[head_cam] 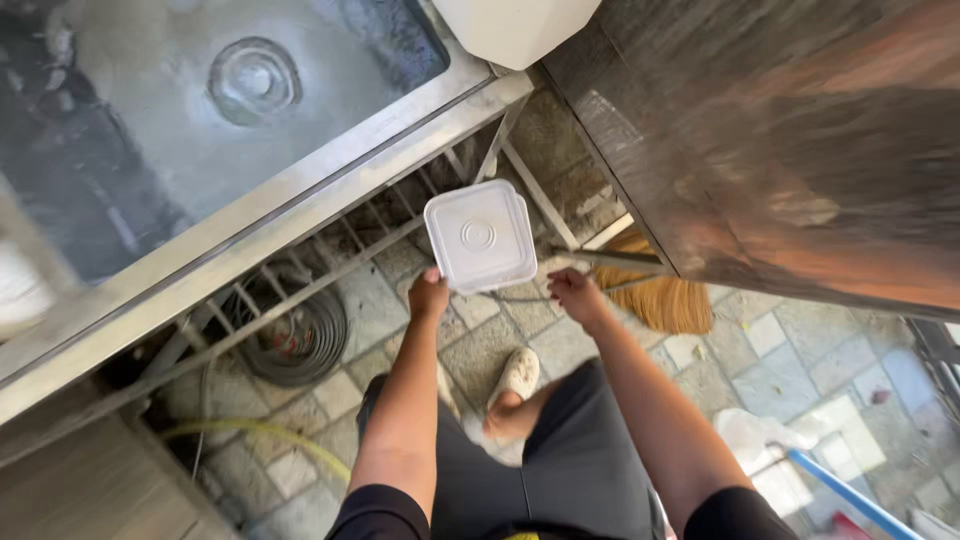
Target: The person unties the laces of a white sneaker, removes the insole, and places the shoe in a sink. They then retrieve a cleaning solution from a container, pour it into the sink, and wash their hands. Finally, they place the white sneaker and a black sneaker into the sink.
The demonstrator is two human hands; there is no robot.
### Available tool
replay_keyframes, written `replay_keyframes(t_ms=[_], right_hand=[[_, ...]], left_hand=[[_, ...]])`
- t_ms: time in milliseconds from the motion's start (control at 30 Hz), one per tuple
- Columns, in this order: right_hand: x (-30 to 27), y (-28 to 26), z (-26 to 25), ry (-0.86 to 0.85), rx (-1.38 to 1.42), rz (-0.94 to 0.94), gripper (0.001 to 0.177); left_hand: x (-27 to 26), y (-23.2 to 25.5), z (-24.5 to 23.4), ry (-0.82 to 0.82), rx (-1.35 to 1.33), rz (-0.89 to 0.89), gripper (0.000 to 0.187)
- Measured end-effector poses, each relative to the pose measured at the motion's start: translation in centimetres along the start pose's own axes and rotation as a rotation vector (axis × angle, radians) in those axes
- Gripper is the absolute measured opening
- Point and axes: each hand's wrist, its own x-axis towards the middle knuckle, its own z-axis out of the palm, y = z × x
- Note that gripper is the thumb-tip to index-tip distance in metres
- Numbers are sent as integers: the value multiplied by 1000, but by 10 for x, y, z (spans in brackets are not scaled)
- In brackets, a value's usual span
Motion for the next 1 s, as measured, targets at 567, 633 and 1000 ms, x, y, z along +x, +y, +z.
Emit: replay_keyframes(t_ms=[567,633,1000], right_hand=[[119,151,120,95,572,442,52],[118,151,120,146,667,418,52],[110,101,61,286,750,89,33]], left_hand=[[89,-76,130,93,155,91,25],[89,-75,138,2,-25,148,31],[144,-75,157,-503,-787,-48,29]])
